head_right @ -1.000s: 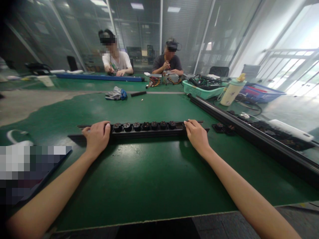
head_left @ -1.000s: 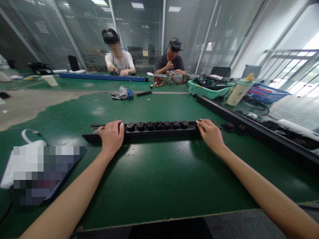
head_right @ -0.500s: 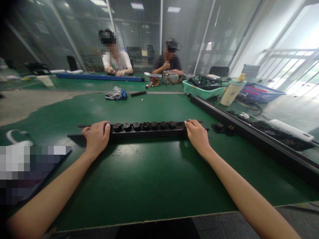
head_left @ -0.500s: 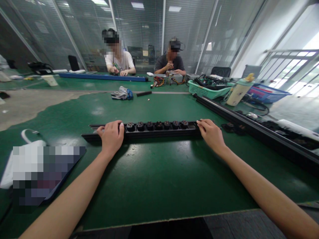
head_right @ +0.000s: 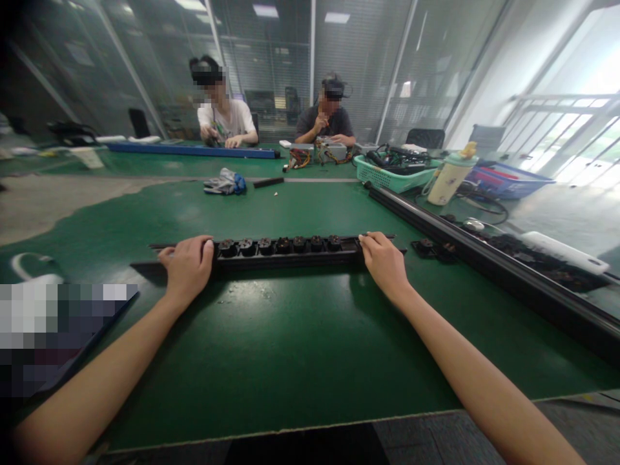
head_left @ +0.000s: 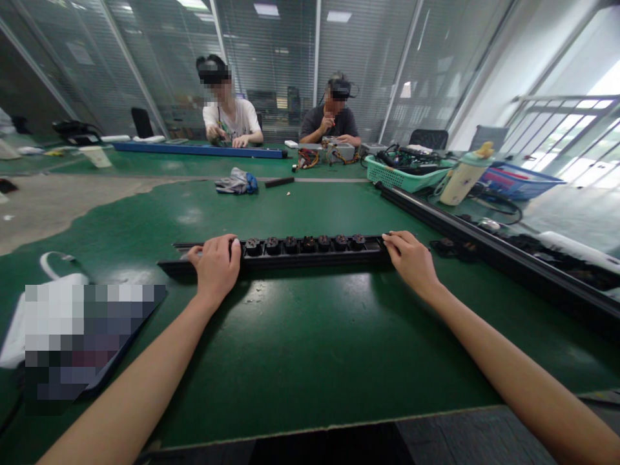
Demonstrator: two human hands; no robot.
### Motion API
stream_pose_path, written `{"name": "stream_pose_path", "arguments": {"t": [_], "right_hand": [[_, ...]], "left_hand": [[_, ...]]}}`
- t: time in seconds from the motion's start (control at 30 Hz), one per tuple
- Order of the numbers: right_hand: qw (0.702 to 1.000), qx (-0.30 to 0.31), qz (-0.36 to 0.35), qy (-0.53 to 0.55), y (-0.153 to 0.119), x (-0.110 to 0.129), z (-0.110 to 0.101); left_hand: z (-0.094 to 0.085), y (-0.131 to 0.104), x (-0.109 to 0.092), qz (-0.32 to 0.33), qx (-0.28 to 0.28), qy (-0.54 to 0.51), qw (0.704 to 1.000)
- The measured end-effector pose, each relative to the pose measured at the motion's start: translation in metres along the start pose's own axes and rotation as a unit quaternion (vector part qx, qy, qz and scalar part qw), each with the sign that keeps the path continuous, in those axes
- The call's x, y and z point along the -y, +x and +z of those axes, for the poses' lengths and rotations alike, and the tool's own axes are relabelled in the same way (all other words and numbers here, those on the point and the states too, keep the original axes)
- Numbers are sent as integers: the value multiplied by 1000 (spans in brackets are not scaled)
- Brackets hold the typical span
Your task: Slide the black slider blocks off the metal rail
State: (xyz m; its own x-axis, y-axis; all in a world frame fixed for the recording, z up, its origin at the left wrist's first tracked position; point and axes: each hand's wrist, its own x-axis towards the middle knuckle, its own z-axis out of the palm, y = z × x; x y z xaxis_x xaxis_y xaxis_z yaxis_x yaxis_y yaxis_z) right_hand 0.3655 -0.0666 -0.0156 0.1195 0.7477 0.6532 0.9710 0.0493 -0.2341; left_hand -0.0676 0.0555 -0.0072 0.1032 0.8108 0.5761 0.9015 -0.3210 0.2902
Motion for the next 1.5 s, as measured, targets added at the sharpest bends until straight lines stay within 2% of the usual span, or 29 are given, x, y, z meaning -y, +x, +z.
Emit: {"name": "stream_pose_path", "arguments": {"t": [1.5], "right_hand": [[999,4,1,37,1,-3,-1]], "left_hand": [[-4,-1,-4,-9,14,-3,1000]]}}
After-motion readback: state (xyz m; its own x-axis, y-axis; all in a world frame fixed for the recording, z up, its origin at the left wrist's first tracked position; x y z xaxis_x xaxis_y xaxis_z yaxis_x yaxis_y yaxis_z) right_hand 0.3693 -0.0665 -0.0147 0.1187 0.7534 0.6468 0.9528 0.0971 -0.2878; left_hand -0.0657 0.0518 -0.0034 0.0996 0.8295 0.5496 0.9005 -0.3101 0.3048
